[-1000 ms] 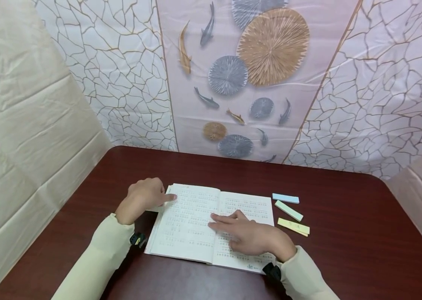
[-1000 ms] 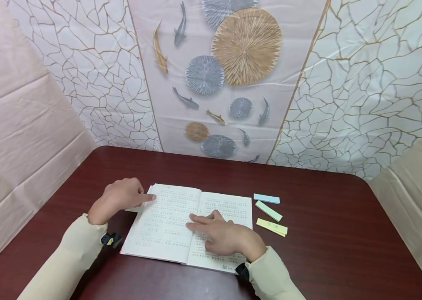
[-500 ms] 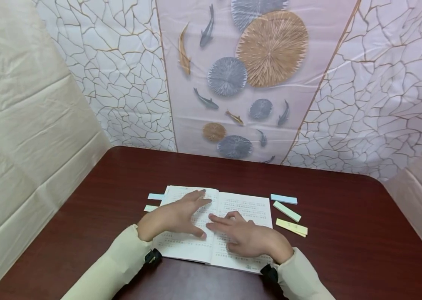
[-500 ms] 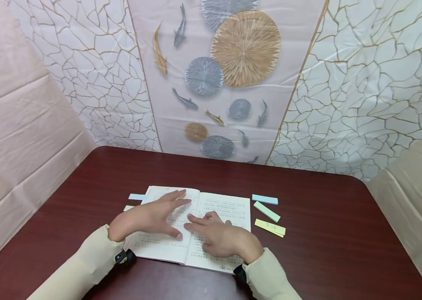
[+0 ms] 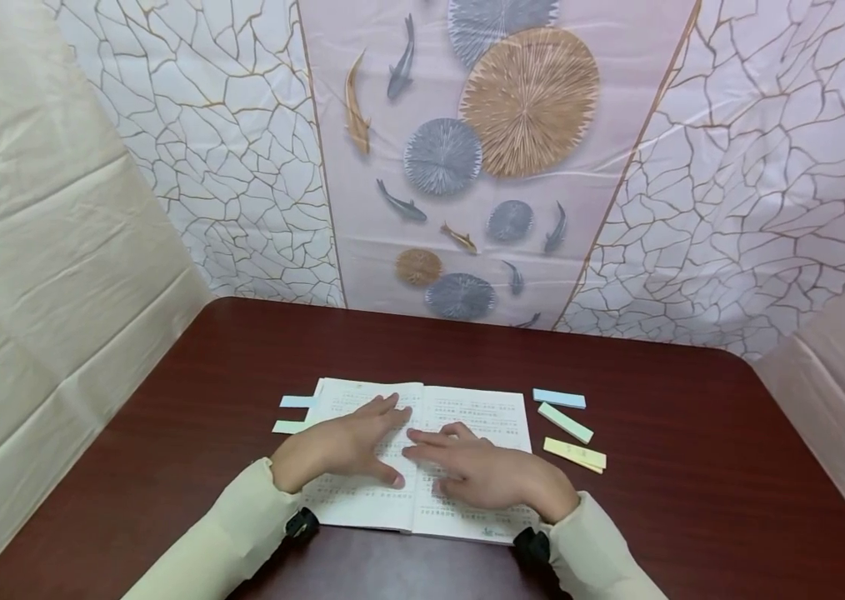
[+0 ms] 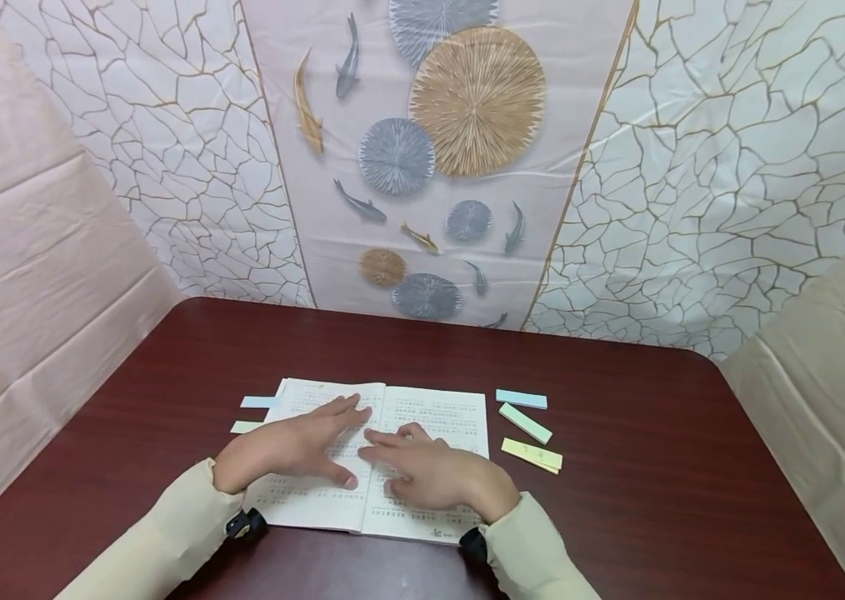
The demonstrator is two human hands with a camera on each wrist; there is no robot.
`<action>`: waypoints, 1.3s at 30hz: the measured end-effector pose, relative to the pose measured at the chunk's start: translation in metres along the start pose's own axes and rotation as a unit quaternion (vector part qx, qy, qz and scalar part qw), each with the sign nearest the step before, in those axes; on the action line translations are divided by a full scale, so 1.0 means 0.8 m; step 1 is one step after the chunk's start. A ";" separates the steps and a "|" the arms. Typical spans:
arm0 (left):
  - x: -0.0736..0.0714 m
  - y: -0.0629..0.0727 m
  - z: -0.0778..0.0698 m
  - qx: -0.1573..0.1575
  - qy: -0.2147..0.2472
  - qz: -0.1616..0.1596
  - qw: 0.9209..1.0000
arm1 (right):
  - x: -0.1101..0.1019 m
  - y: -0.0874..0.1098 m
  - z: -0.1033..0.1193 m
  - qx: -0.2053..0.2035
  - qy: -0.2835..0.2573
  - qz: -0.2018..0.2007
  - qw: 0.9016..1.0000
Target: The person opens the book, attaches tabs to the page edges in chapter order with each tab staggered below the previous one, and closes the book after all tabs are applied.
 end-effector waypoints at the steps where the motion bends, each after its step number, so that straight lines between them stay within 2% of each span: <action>1: 0.000 0.000 0.000 -0.001 0.000 -0.001 1.000 | -0.004 0.000 -0.003 0.004 -0.009 -0.014 1.000; 3: 0.000 0.001 -0.001 0.000 -0.001 -0.005 1.000 | -0.016 0.003 -0.011 0.023 -0.018 -0.052 0.998; 5: -0.001 0.001 -0.003 0.000 -0.005 -0.010 1.000 | -0.028 0.009 -0.023 0.059 -0.003 -0.094 0.994; 8: -0.003 0.002 -0.006 -0.001 -0.012 -0.015 1.000 | -0.044 0.019 -0.044 0.132 0.045 -0.143 0.980; 11: -0.003 0.004 -0.009 -0.004 -0.022 -0.012 1.000 | -0.052 0.030 -0.065 0.197 0.085 -0.161 0.963; 14: -0.003 0.005 -0.011 -0.006 -0.033 -0.008 0.999 | -0.055 0.038 -0.080 0.228 0.102 -0.157 0.955; 22: -0.003 0.007 -0.011 -0.008 -0.039 -0.008 0.999 | -0.051 0.042 -0.090 0.247 0.097 -0.136 0.955; 30: -0.005 0.009 -0.010 -0.009 -0.042 -0.009 0.999 | -0.052 0.033 -0.081 0.254 0.175 -0.148 0.940; 34: -0.005 0.009 -0.008 -0.008 -0.033 -0.009 0.999 | -0.053 0.031 -0.081 0.248 0.188 -0.157 0.937; 36: -0.004 0.009 -0.008 -0.005 -0.029 -0.008 1.000 | -0.056 0.033 -0.084 0.246 0.169 -0.176 0.938; 39: -0.003 0.009 -0.008 0.002 -0.025 -0.008 1.000 | -0.063 0.041 -0.090 0.239 0.081 -0.228 0.940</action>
Point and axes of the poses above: each hand's wrist, its own y-axis away from the middle knuckle, its own x-axis out of the palm, z = x × y, the point moved 5 cm from there along -y, towards the middle knuckle, and after that the axes turned 7 degrees about -x, right-handed, at the moved point
